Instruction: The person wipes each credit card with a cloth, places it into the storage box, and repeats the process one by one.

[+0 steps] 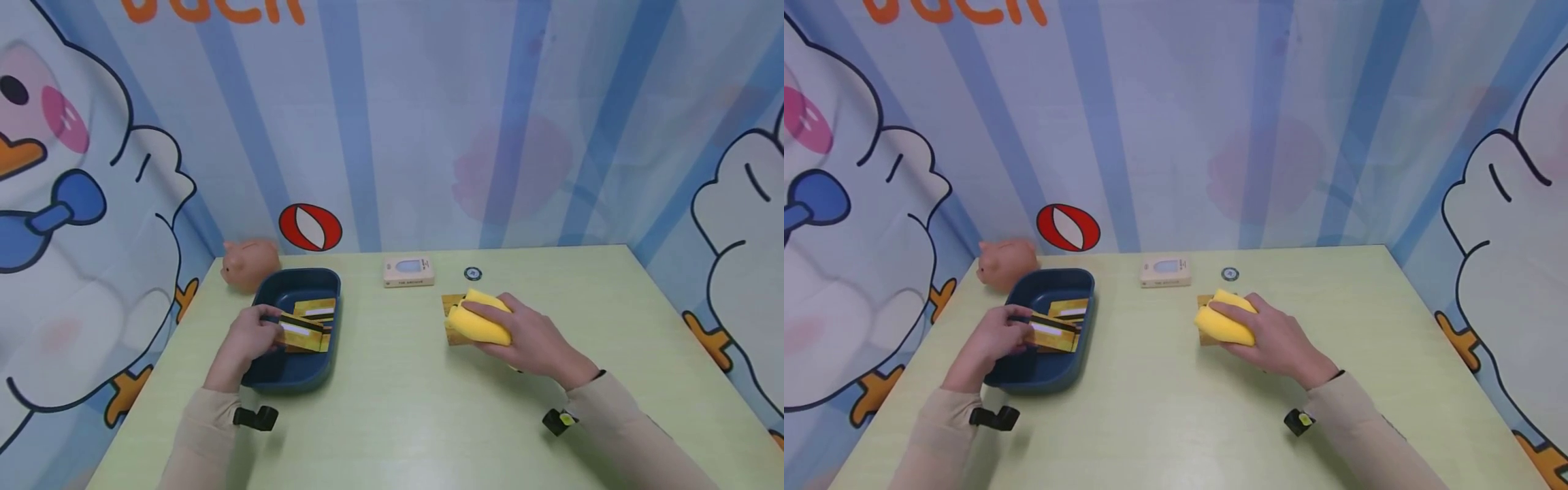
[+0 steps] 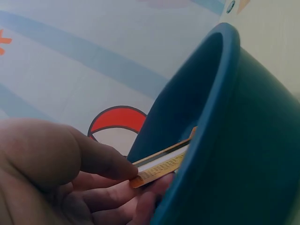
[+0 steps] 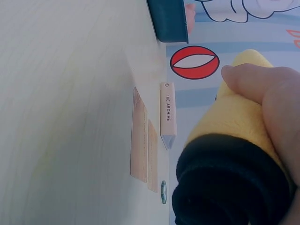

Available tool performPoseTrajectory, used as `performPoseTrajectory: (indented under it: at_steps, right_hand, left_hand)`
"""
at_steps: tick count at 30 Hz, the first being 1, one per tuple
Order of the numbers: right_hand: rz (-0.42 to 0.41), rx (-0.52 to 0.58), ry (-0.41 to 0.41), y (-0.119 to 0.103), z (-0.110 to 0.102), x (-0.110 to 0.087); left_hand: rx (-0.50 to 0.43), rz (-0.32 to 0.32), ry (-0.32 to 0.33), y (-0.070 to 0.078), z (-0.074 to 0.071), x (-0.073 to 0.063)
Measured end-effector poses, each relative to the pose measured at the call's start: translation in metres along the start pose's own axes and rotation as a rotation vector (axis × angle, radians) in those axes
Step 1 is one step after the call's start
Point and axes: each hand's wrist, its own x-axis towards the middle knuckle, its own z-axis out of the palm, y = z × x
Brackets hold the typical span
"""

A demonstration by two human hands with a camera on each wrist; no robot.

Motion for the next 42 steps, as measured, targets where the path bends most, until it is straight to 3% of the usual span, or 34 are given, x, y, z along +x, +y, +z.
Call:
performPoseTrajectory:
  at_steps: [5, 12, 27, 42]
  right_hand:
    - [-0.006, 0.0, 0.012, 0.0, -0.001, 0.0]
    - [-0.019, -0.008, 0.016, 0.001, -0.002, 0.001]
    - [-0.011, -0.012, 0.002, 0.0, -0.002, 0.002]
    - [0.008, 0.008, 0.016, 0.003, -0.006, 0.001]
  left_hand:
    - [-0.004, -0.02, -0.045, 0.0, 0.006, 0.0]
    - [0.027, -0.056, -0.059, 0.005, 0.012, 0.0]
    - [0.184, -0.038, -0.063, 0.016, 0.012, -0.005]
    - [0.225, -0.063, -0.093, 0.014, 0.015, -0.007]
